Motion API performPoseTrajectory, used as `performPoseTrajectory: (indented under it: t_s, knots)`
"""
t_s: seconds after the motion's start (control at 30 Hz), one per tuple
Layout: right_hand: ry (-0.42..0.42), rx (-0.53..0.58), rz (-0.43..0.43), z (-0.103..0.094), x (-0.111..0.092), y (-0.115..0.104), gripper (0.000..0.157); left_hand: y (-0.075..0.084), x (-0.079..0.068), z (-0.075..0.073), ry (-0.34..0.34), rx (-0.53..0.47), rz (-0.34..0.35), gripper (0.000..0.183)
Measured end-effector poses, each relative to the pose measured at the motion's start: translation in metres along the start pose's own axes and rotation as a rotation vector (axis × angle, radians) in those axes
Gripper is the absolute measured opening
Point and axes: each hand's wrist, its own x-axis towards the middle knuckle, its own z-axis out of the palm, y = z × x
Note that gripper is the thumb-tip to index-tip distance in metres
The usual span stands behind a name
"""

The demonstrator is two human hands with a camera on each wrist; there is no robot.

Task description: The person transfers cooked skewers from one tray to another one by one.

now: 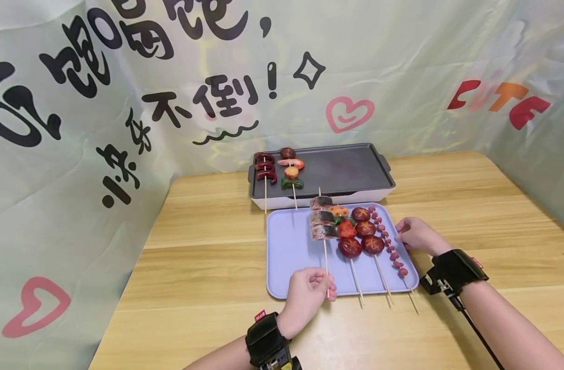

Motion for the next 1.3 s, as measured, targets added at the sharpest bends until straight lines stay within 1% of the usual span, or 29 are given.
performPoseTrajectory:
  t_s: [0.07,0.27,0.47,0.6,0.73,0.8,0.97,1.07,1.17,1.3]
  knots:
    - [-0.004,0.001,0.003,0.001,0.000,0.000,0.019,-0.003,-0.004,0.000,0.001,0.005,0.003,0.011]
    - [-0.007,-0.010,0.013,0.000,0.001,0.000,0.020,-0.006,-0.015,0.002,-0.004,-0.023,0.002,0.010]
    - [-0.010,0.004,0.006,0.001,0.001,0.001,0.020,-0.008,-0.018,0.005,-0.006,-0.033,-0.042,0.009]
    - [-0.007,0.012,-0.002,0.001,0.001,0.001,0.019,-0.013,-0.013,0.005,-0.003,-0.028,-0.038,0.008]
    - [-0.009,0.014,-0.008,0.000,0.001,0.001,0.018,-0.014,-0.006,0.003,0.010,-0.018,-0.041,0.008]
    - [-0.011,0.016,-0.008,0.000,0.000,0.001,0.018,-0.013,-0.003,0.002,0.018,-0.013,-0.052,0.008]
    - [-0.015,0.017,-0.002,0.000,-0.001,0.000,0.018,-0.011,0.001,0.003,0.012,-0.005,-0.094,0.009]
    - [-0.015,0.011,0.006,0.000,-0.001,0.000,0.019,-0.012,0.003,0.003,-0.002,0.004,-0.104,0.009]
    - [-0.015,0.006,0.007,0.000,-0.001,0.000,0.020,-0.013,0.005,0.002,-0.029,0.039,-0.096,0.009]
    - [-0.013,0.005,0.004,0.000,-0.001,0.000,0.020,-0.013,0.011,-0.002,-0.084,0.116,-0.078,0.008]
